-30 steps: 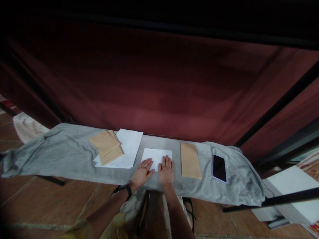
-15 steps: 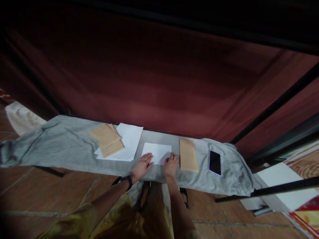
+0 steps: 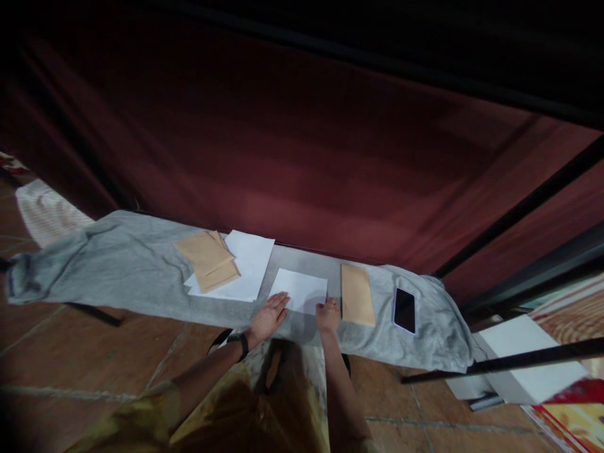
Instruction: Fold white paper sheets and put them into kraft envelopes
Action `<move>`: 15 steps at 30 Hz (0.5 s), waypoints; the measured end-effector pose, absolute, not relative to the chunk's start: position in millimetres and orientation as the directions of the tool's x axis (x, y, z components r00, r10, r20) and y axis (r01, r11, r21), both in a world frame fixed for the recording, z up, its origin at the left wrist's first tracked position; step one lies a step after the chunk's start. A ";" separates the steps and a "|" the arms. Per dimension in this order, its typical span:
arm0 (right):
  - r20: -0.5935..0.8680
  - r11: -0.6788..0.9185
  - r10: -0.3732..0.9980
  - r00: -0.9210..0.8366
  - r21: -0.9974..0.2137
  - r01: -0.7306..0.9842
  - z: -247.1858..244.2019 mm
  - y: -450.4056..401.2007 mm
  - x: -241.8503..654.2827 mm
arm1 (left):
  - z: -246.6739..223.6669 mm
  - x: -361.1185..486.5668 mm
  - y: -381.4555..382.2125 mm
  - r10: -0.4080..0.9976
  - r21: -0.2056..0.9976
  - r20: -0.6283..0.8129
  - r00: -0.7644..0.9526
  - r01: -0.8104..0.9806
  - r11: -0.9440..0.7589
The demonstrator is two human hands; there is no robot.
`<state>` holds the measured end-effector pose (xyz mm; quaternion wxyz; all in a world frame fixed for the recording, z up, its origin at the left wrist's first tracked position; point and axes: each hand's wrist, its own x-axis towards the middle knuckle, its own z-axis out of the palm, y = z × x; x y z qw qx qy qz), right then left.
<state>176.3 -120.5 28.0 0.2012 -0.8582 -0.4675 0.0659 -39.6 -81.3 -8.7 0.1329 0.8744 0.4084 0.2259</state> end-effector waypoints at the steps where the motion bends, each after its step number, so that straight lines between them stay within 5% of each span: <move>1: 0.067 -0.473 0.835 0.546 -0.419 0.775 27.4 -121.3 177.8 | -9.2 -39.5 -81.4 0.776 0.418 0.284 0.564 0.655 -0.629; 15: -0.123 -0.366 0.920 0.373 -0.611 0.702 22.6 -131.2 196.0 | -2.2 -50.2 -104.1 0.757 0.449 0.284 0.589 0.616 -0.647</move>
